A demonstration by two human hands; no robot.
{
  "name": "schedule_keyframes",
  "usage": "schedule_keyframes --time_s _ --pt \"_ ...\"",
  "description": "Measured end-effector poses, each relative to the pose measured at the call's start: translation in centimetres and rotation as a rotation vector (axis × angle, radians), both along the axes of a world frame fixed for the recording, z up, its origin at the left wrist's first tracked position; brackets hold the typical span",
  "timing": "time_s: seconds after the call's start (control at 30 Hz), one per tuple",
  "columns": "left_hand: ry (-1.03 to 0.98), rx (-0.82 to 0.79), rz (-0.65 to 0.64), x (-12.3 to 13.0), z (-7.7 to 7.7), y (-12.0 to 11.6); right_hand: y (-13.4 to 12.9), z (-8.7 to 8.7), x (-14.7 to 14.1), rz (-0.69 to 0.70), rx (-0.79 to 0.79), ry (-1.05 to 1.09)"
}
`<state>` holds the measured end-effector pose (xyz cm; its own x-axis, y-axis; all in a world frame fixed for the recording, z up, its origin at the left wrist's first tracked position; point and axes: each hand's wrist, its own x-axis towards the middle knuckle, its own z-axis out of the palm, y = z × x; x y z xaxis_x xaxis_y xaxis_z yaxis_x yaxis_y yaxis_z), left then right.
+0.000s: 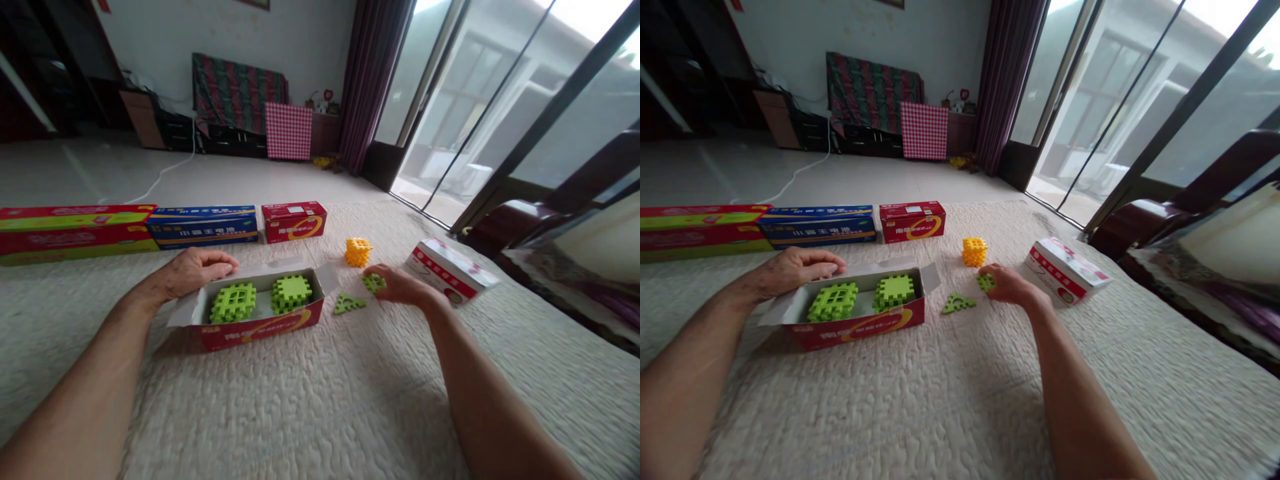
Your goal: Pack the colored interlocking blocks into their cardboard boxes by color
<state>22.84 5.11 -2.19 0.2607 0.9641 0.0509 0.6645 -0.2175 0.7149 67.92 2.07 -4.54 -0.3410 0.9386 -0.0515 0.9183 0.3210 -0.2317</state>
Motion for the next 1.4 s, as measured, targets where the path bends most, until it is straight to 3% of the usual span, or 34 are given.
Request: schedule_keyframes --time_s 0.37,0.5,0.6,0.77,0.9,1.03,1.23,1.4 --pt "-0.017 0.033 -0.063 -0.1 -0.2 0.0 0.6 -0.6 0.1 -0.054 0.194 0.015" --pt "-0.042 0.023 -0.071 0.0 -0.2 -0.2 0.6 0.7 -0.7 -0.118 0.373 0.132" --pt "-0.055 0.010 -0.060 0.1 -0.1 -0.4 -0.6 3.2 -4.2 -0.037 0.464 0.310" --pt "-0.047 0.009 -0.056 0.3 0.3 -0.7 -4.0 7.0 -14.3 0.263 0.466 0.403" --pt "-0.044 0.019 -0.055 0.3 0.4 -0.7 -4.9 7.3 -20.7 0.450 0.322 0.409" --pt "-0.064 0.024 -0.094 0.3 0.6 -0.8 -4.1 6.5 -23.6 0.501 0.269 0.369" --pt "-0.096 -0.003 -0.111 0.2 0.4 -0.7 -4.1 6.4 -22.6 0.480 0.385 0.417" --pt "-0.077 0.028 -0.087 0.2 -0.2 -0.3 -4.8 7.4 -17.5 0.238 0.522 0.446"
